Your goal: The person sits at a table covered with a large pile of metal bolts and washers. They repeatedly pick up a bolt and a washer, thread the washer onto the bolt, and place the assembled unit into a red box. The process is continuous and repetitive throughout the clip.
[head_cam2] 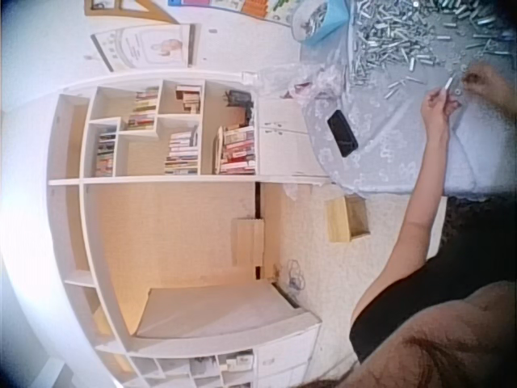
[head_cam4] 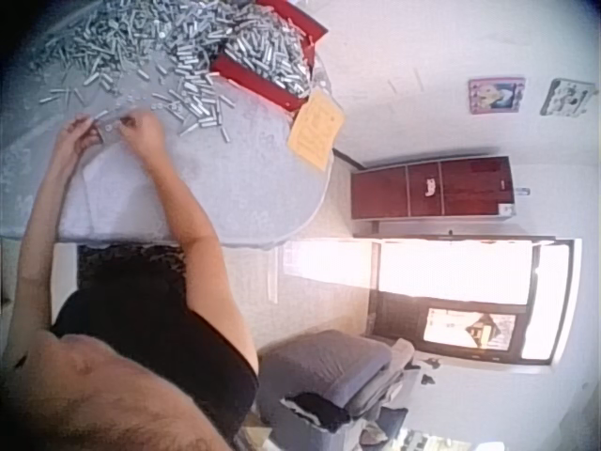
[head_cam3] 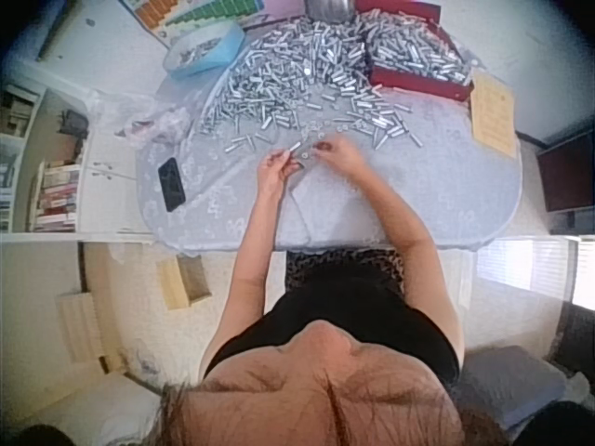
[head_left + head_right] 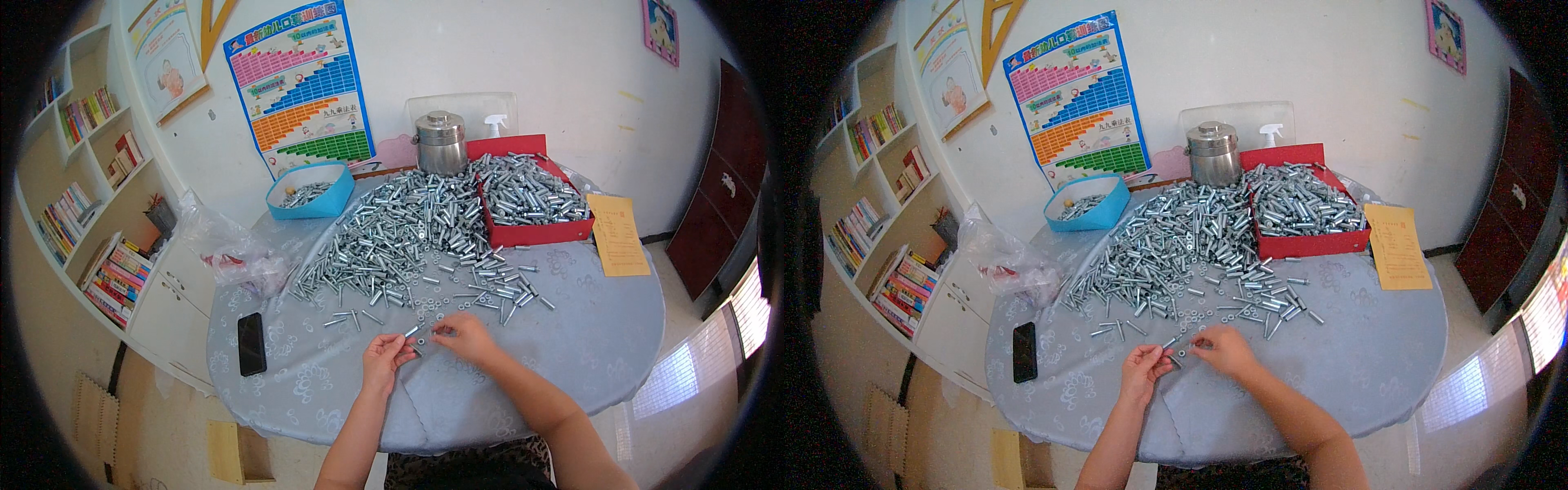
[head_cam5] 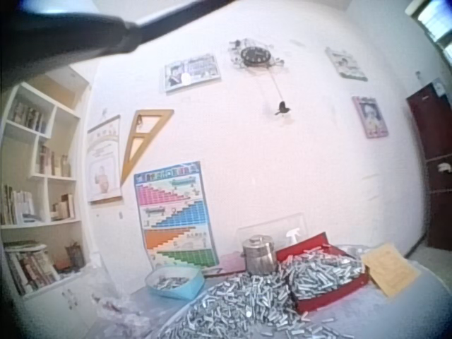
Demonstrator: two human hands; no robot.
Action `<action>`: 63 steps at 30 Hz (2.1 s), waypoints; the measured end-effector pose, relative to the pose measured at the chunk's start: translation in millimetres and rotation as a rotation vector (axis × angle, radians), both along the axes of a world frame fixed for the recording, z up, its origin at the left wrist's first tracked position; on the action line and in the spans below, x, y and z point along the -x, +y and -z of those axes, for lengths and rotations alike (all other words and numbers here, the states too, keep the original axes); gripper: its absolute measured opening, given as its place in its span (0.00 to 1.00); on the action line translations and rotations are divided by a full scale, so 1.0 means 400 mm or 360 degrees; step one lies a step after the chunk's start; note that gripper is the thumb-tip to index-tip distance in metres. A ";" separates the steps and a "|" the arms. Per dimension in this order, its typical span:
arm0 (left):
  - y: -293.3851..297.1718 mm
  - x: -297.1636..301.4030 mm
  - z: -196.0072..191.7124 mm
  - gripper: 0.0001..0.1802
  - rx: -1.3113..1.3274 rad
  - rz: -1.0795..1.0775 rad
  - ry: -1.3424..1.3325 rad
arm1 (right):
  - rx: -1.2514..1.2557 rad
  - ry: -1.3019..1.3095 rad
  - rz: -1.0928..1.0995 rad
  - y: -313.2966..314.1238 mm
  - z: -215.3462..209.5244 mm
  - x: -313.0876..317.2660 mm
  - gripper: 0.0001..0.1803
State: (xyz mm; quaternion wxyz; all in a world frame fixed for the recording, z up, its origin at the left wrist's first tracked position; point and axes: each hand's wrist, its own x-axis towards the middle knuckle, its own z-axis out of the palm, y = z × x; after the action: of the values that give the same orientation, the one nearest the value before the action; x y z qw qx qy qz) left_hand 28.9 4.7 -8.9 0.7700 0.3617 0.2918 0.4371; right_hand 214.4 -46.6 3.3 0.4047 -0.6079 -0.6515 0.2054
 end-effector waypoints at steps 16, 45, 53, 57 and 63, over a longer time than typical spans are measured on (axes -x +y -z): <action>0.000 0.003 0.006 0.05 -0.0062 0.0109 0.0118 | -0.0150 0.0485 -0.0102 0.001 -0.011 0.001 0.09; -0.003 -0.004 0.012 0.04 -0.0133 -0.0055 0.0017 | 0.0166 0.0726 -0.0179 0.005 0.004 0.009 0.17; -0.004 -0.008 0.012 0.04 -0.0138 -0.0051 0.0056 | 0.0186 0.0810 -0.0117 -0.002 -0.011 0.013 0.17; -0.009 -0.015 0.009 0.05 -0.0240 -0.0036 0.0157 | 0.0271 0.0960 -0.0136 0.004 0.003 0.005 0.15; -0.014 -0.025 0.003 0.08 -0.0342 -0.0020 0.0198 | 0.0341 0.1293 -0.0327 0.013 0.010 0.003 0.13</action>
State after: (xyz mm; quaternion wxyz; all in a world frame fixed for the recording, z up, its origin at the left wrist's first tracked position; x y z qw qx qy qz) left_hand 38.8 -0.9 -10.2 0.7044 0.4666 0.2930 0.4475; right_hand 213.1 -41.5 -0.8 0.5405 -0.4481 -0.4714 0.5337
